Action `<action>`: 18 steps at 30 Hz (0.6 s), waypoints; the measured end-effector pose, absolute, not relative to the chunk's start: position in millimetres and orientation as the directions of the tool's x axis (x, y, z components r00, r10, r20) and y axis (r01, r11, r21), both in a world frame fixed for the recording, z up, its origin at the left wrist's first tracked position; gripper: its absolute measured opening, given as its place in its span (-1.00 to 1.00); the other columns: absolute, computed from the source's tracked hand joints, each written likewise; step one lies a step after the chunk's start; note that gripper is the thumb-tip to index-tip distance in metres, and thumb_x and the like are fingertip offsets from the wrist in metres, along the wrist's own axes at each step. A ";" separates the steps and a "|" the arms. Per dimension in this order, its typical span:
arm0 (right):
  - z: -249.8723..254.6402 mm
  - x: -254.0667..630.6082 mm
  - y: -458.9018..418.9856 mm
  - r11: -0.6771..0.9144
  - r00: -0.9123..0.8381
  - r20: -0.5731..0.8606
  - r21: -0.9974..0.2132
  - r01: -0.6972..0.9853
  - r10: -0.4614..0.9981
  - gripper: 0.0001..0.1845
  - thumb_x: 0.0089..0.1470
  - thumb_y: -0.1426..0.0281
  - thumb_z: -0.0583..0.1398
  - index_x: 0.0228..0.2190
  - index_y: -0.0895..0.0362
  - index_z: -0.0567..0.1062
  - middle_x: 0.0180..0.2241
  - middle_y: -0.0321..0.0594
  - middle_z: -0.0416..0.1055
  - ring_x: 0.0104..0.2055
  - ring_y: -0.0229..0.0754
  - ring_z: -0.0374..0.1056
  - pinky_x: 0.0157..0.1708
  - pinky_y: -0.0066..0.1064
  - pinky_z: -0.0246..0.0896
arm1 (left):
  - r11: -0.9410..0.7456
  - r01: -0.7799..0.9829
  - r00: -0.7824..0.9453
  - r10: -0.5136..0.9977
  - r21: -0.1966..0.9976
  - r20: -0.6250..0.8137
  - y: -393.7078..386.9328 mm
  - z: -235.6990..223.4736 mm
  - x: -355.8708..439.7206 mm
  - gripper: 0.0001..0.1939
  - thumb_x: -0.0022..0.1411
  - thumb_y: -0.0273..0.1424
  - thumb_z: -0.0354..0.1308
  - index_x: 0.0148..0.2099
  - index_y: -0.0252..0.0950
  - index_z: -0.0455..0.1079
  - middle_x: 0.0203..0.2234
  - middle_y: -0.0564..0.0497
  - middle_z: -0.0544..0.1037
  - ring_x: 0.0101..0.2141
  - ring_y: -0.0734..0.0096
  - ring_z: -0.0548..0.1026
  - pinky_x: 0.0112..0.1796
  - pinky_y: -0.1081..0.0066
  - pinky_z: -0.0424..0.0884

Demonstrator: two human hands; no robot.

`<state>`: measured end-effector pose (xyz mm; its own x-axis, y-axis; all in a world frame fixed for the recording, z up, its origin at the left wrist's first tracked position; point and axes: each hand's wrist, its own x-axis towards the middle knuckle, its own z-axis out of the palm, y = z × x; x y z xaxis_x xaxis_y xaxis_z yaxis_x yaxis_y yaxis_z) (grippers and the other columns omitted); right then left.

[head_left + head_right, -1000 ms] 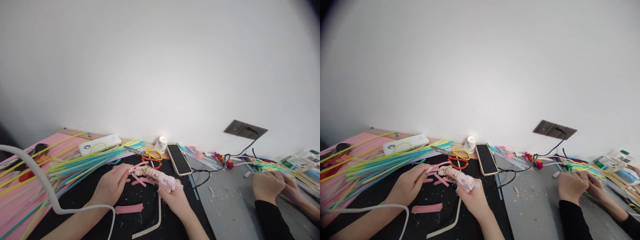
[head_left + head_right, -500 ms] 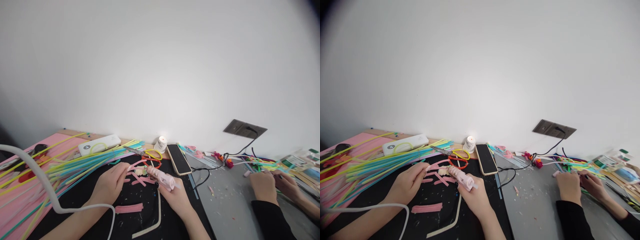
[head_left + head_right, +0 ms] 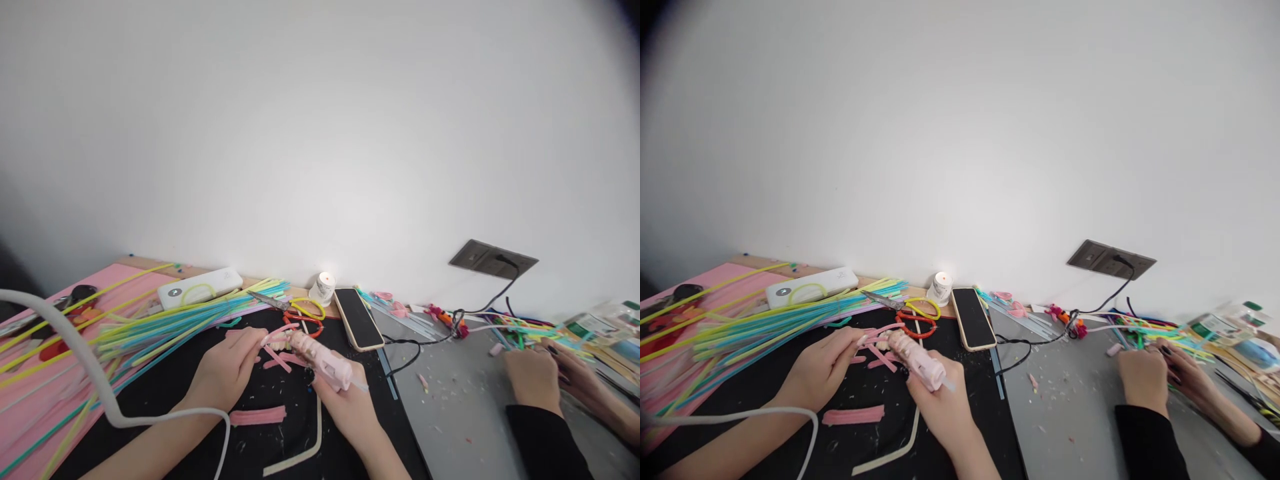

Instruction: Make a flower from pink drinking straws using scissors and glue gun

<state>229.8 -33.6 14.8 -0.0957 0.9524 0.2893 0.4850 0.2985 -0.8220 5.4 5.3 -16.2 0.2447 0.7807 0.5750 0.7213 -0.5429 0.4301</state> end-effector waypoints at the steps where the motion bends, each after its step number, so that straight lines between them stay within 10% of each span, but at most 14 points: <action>1: 16.7 226.1 -35.1 0.300 -0.132 0.270 -0.831 0.468 0.954 -0.87 -0.05 0.47 0.14 -0.60 0.14 0.34 -0.61 -0.37 0.21 -0.57 -0.30 0.13 -0.57 -0.47 0.06 | -0.545 0.720 0.258 0.784 0.428 0.565 5.2 -16.6 5.8 -0.68 0.34 -0.48 -0.15 -0.10 -0.35 0.44 -0.23 -0.14 0.62 -0.21 0.30 0.57 -0.17 0.37 0.47; 18: 17.0 223.1 -34.8 0.273 -0.143 0.232 -0.828 0.490 0.962 -0.82 -0.06 0.49 0.11 -0.62 0.10 0.22 -0.62 -0.41 0.11 -0.59 -0.33 0.04 -0.58 -0.46 -0.07 | -0.538 0.715 0.215 0.777 0.446 0.592 5.4 -16.3 6.5 -0.68 0.35 -0.49 -0.16 -0.13 -0.33 0.43 -0.29 -0.10 0.61 -0.26 0.34 0.55 -0.20 0.39 0.44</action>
<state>223.1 -34.8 17.0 -0.1430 0.9621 0.2322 0.4900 0.2727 -0.8280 6.5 5.4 -16.3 0.2153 0.7770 0.5916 0.7154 -0.5378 0.4460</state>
